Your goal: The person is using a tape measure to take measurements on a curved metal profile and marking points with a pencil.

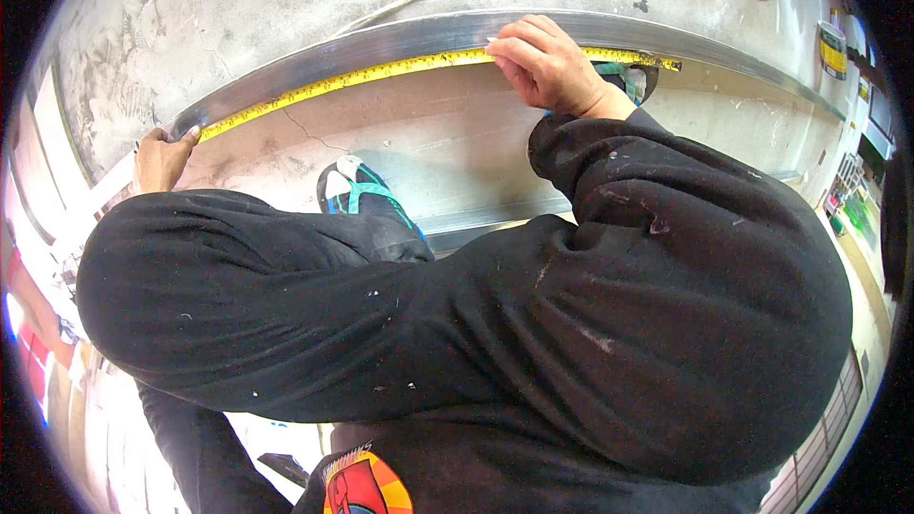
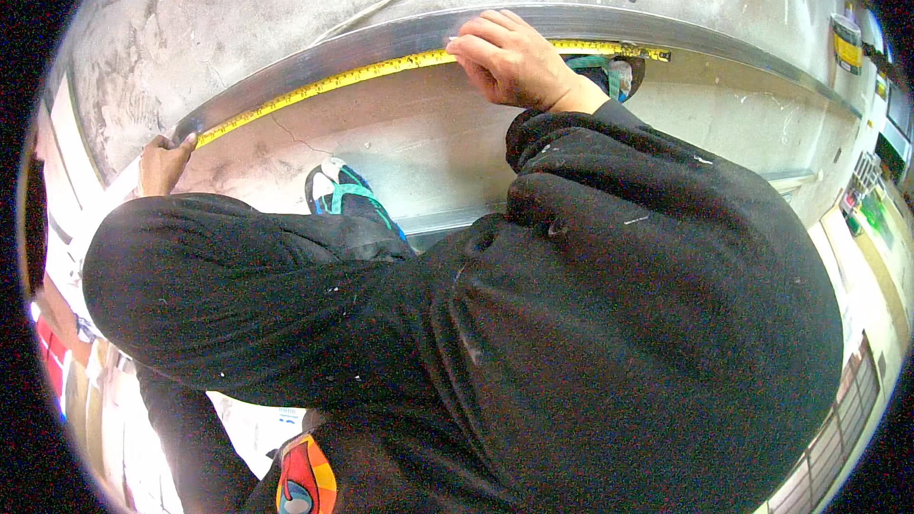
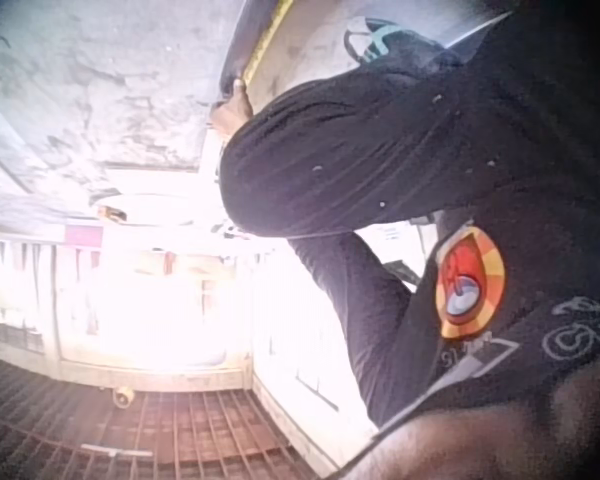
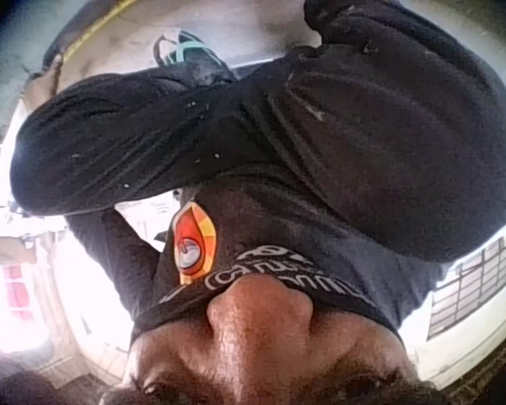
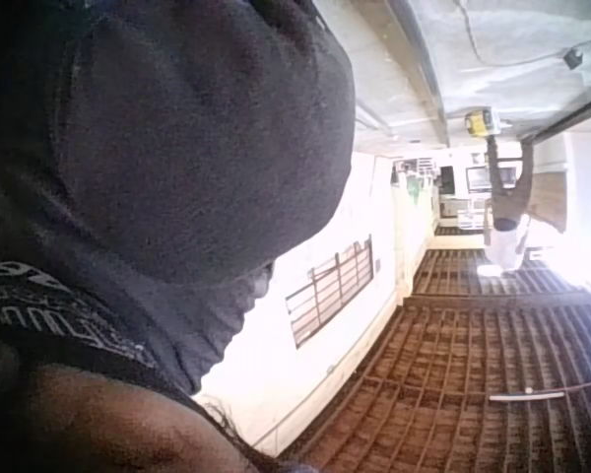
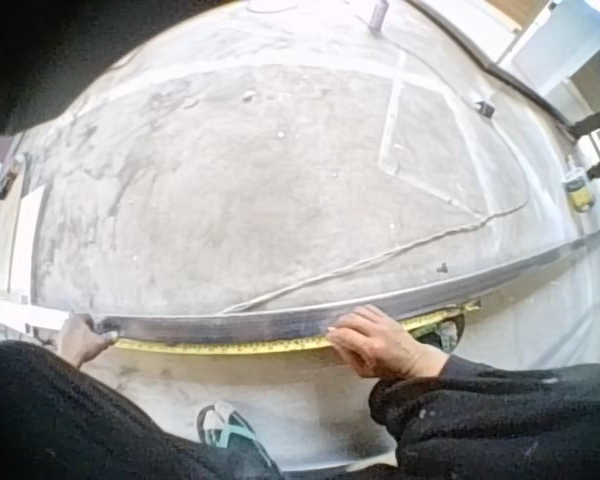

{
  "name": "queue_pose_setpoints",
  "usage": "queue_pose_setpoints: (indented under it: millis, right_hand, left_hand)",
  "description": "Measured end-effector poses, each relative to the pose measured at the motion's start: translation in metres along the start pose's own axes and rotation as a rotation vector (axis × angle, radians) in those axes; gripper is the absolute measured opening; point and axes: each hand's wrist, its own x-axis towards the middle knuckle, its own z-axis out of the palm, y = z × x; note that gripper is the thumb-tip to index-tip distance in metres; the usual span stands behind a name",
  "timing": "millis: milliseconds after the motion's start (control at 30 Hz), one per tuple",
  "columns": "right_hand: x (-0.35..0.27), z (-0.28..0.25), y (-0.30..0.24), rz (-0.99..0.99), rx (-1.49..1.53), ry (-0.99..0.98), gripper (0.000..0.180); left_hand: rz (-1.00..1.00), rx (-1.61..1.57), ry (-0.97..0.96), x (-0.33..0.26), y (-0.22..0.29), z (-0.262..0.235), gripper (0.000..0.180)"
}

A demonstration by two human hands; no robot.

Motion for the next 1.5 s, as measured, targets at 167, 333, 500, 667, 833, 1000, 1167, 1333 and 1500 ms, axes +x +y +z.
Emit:
queue_pose_setpoints:
  millis: [167, 333, 500, 667, 833, 1000, 1167, 1333, 1500]
  right_hand:
    - [0.015, 0.006, -0.001, 0.162, 0.22, 0.036, 0.017]
    - [0.021, 0.01, 0.001, 0.246, 0.319, -0.108, 0.01]
    - [0.021, 0.014, 0.003, 0.222, 0.304, -0.107, 0.009]
    - [0.021, 0.015, 0.004, 0.227, 0.286, -0.127, 0.008]
    - [0.021, 0.015, 0.004, 0.225, 0.271, -0.134, 0.008]
    - [0.02, 0.016, 0.005, 0.224, 0.261, -0.138, 0.008]
    - [0.02, 0.016, 0.005, 0.204, 0.25, -0.128, 0.008]
    - [0.025, 0.013, 0.006, 0.205, 0.216, -0.245, 0.009]
    - [0.033, 0.007, 0.004, 0.291, 0.145, 0.117, 0.01]
  left_hand:
    - [0.001, 0.006, 0.019, -0.001, 0.001, 0.0, 0.062]
    - [-0.009, 0.011, 0.006, 0.0, 0.001, 0.0, 0.063]
    - [0.003, 0.004, 0.006, 0.001, -0.001, 0.001, 0.064]
    - [0.017, 0.001, 0.005, -0.001, 0.0, -0.001, 0.063]
    - [0.021, 0.003, -0.008, -0.001, 0.0, -0.002, 0.064]
    - [0.025, -0.004, -0.011, 0.0, -0.001, -0.002, 0.067]
    - [0.012, -0.006, -0.026, 0.0, 0.0, -0.003, 0.069]
    - [0.002, 0.002, -0.049, 0.0, 0.0, -0.004, 0.068]
    - [0.007, -0.01, -0.031, 0.001, -0.001, -0.002, 0.066]
